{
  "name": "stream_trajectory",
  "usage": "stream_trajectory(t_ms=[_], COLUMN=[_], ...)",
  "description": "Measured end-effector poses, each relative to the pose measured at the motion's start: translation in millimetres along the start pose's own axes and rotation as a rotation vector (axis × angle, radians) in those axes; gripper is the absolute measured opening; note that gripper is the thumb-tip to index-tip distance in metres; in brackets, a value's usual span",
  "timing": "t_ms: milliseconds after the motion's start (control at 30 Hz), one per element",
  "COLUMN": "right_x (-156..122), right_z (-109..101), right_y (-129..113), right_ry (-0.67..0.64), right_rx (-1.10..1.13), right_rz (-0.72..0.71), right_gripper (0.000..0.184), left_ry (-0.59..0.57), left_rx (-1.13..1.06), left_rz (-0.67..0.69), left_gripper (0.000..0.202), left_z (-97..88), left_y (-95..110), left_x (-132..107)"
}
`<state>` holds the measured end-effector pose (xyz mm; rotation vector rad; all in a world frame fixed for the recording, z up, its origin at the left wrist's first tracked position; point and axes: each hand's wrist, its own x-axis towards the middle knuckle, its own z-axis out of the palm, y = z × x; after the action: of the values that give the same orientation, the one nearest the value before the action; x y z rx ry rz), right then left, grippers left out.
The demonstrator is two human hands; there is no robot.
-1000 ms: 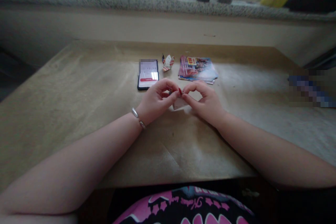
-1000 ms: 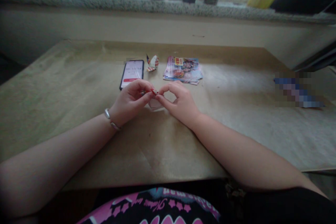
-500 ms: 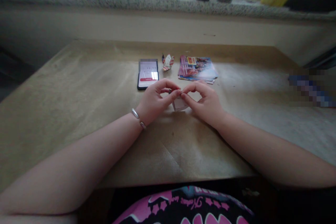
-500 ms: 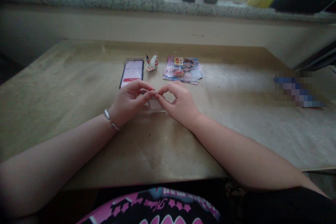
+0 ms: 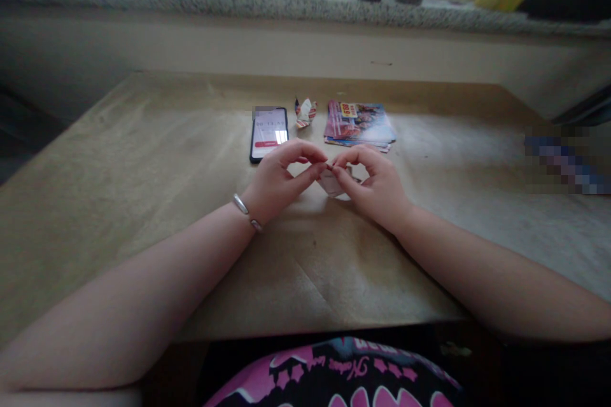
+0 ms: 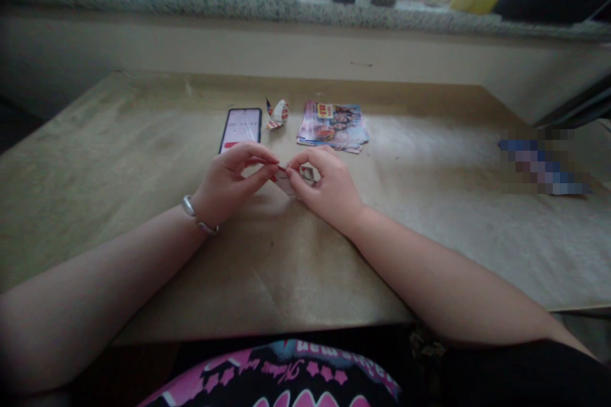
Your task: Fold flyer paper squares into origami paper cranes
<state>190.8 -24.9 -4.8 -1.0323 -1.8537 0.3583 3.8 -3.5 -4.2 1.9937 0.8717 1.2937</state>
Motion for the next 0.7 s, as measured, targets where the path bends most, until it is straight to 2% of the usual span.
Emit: stream_trajectory(t_ms=[133,300,600,700], right_x=[1.9,4.0,5.4,6.1], right_z=[-3.4,-1.3,0.4,-1.0], right_y=[0.3,0.6,0.2,-2.5], right_ry=[0.016,-0.008,0.003,-0.022], right_rx=[-0.045,-0.067,-0.11,-0.123], right_rz=[-0.007,-0.058,-0.186,-0.178], right_gripper=[0.009,0.008,0.007,0.009], left_ry=[0.026,-0.003,0.019,0.023], left_rx=[0.111,0.122,0.286,0.355], left_rz=[0.021,0.005,0.174,0.238], left_gripper=[0.01,0.011,0.005,0.004], left_z=[-1.1,2.4,1.2,1.2], left_y=[1.1,-1.4,1.4,2.4], left_x=[0.1,-0.9,-1.8,-1.4])
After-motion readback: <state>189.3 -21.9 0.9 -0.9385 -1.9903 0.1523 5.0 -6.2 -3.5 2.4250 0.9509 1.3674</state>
